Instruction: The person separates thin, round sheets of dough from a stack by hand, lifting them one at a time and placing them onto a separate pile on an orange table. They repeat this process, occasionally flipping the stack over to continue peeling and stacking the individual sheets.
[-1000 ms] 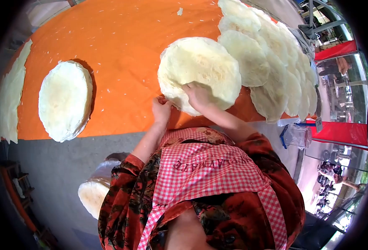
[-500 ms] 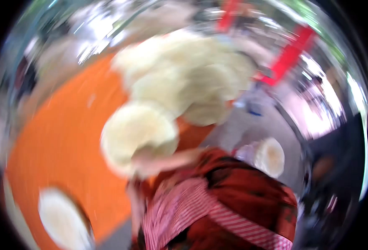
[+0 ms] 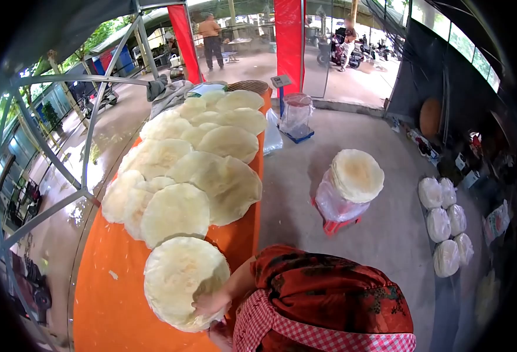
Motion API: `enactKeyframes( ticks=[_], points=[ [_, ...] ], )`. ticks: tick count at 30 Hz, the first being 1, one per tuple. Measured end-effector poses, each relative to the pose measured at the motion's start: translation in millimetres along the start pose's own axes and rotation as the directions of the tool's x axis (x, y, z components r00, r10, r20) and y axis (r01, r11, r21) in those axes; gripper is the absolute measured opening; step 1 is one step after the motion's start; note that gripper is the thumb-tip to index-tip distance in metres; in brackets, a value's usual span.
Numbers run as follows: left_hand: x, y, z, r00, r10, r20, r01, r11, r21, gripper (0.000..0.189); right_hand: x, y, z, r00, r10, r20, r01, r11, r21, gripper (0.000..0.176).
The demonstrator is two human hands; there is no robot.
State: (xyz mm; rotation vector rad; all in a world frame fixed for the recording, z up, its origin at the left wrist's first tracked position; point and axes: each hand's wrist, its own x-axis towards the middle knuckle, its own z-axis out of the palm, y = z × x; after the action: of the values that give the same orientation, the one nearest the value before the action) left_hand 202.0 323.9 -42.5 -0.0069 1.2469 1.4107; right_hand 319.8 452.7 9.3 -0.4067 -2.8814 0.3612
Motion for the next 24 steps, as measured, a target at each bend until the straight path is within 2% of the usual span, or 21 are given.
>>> enactKeyframes(
  ticks=[2, 6, 8, 10, 12, 13, 15, 17, 18, 21, 24],
  points=[
    [-0.7, 2.5, 0.5, 1.000, -0.003, -0.010, 0.004, 1.000, 0.017, 0.035, 11.6, 2.7, 7.8, 0.993, 0.051, 0.108, -0.056, 0.998, 0.036, 0.049],
    [-9.2, 6.7, 0.7, 1.000, -0.007, 0.008, 0.007, 1.000, 0.030, 0.033, 12.0, 3.5, 14.6, 0.988, 0.076, 0.132, -0.077, 0.997, 0.001, 0.056],
    [9.7, 1.1, -13.3, 0.983, -0.133, 0.129, 0.128, 0.991, 0.044, 0.029, 13.1, 4.2, -1.0, 0.981, 0.070, 0.180, -0.077, 0.996, 0.036, 0.060],
    [16.1, -1.8, -23.8, 0.961, -0.201, 0.192, 0.191, 0.979, 0.070, 0.029, 0.7, -7.8, -55.8, 0.992, -0.046, 0.115, 0.047, 0.999, -0.006, 0.061],
    [14.6, -5.8, -18.4, 0.969, -0.190, 0.157, 0.182, 0.981, 0.061, 0.029, -1.2, -7.7, -46.2, 0.993, -0.109, 0.045, 0.111, 0.993, -0.029, 0.061],
    [13.3, -8.2, -18.1, 0.969, -0.198, 0.147, 0.190, 0.980, 0.066, 0.028, -4.3, -0.7, -0.7, 0.995, -0.097, 0.003, 0.097, 0.995, -0.030, 0.062],
    [13.9, -8.1, -13.5, 0.972, -0.195, 0.127, 0.186, 0.979, 0.083, 0.028, -0.2, -10.4, 14.1, 1.000, 0.008, 0.025, -0.006, 0.993, -0.116, 0.048],
    [15.4, -11.8, -12.3, 0.973, -0.199, 0.113, 0.190, 0.978, 0.087, 0.028, 6.0, -31.1, 10.6, 0.970, 0.185, 0.158, -0.132, 0.946, -0.297, 0.023],
    [15.3, -12.8, -14.2, 0.975, -0.198, 0.101, 0.189, 0.978, 0.085, 0.028, 13.4, -25.4, 16.8, 0.924, 0.249, 0.289, -0.192, 0.959, -0.210, 0.044],
    [14.0, -12.3, -16.8, 0.977, -0.197, 0.077, 0.189, 0.976, 0.108, 0.027, 5.7, -27.6, -5.4, 0.949, 0.175, 0.260, -0.182, 0.983, 0.003, 0.064],
    [14.6, -11.3, -20.9, 0.981, -0.185, 0.054, 0.177, 0.977, 0.120, 0.027, 5.5, -28.2, -3.2, 0.929, 0.240, 0.281, -0.262, 0.964, 0.042, 0.068]
  ],
)
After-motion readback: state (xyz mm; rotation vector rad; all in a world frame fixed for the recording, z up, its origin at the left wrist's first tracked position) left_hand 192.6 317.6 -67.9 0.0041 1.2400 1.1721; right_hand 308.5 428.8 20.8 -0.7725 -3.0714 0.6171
